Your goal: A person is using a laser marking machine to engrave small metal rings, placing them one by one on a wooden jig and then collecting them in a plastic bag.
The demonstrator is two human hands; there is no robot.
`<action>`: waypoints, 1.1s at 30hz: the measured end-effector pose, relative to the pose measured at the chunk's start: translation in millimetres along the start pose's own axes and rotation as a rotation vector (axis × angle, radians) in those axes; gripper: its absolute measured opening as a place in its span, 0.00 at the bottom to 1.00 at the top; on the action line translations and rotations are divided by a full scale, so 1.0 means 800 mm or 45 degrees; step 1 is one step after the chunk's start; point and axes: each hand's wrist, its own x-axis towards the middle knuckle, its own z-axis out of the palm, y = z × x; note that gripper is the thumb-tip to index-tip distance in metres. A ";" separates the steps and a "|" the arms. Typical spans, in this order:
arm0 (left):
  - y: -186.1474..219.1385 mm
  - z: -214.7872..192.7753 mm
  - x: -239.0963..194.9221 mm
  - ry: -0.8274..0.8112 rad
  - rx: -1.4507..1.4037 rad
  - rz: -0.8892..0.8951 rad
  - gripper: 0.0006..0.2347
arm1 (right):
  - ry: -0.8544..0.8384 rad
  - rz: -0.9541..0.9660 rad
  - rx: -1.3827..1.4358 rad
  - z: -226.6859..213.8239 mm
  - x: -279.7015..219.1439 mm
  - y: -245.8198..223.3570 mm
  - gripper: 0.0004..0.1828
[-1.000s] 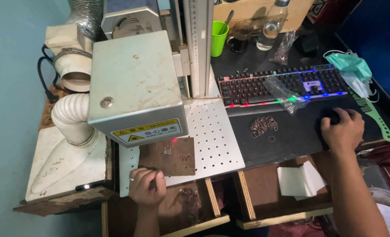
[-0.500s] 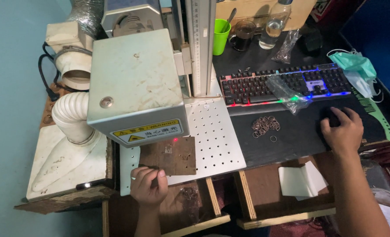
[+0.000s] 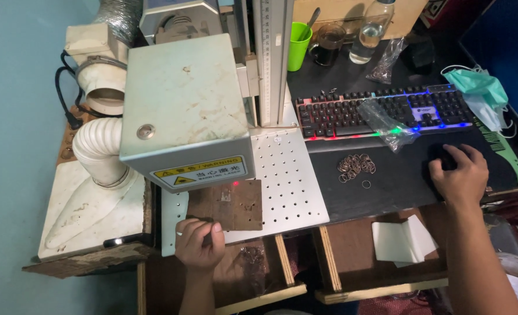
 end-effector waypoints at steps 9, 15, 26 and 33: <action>-0.001 0.003 -0.001 0.034 -0.031 -0.008 0.06 | 0.006 -0.018 -0.001 0.003 -0.001 0.005 0.22; 0.004 0.000 0.007 0.025 -0.018 0.012 0.07 | 0.021 -0.035 -0.038 0.003 -0.003 0.007 0.22; 0.011 0.001 0.001 -0.008 -0.011 -0.083 0.11 | -0.184 0.062 0.322 0.010 0.080 0.091 0.25; 0.007 0.002 -0.003 -0.026 -0.013 -0.076 0.11 | -0.754 0.080 0.041 0.008 0.146 0.047 0.30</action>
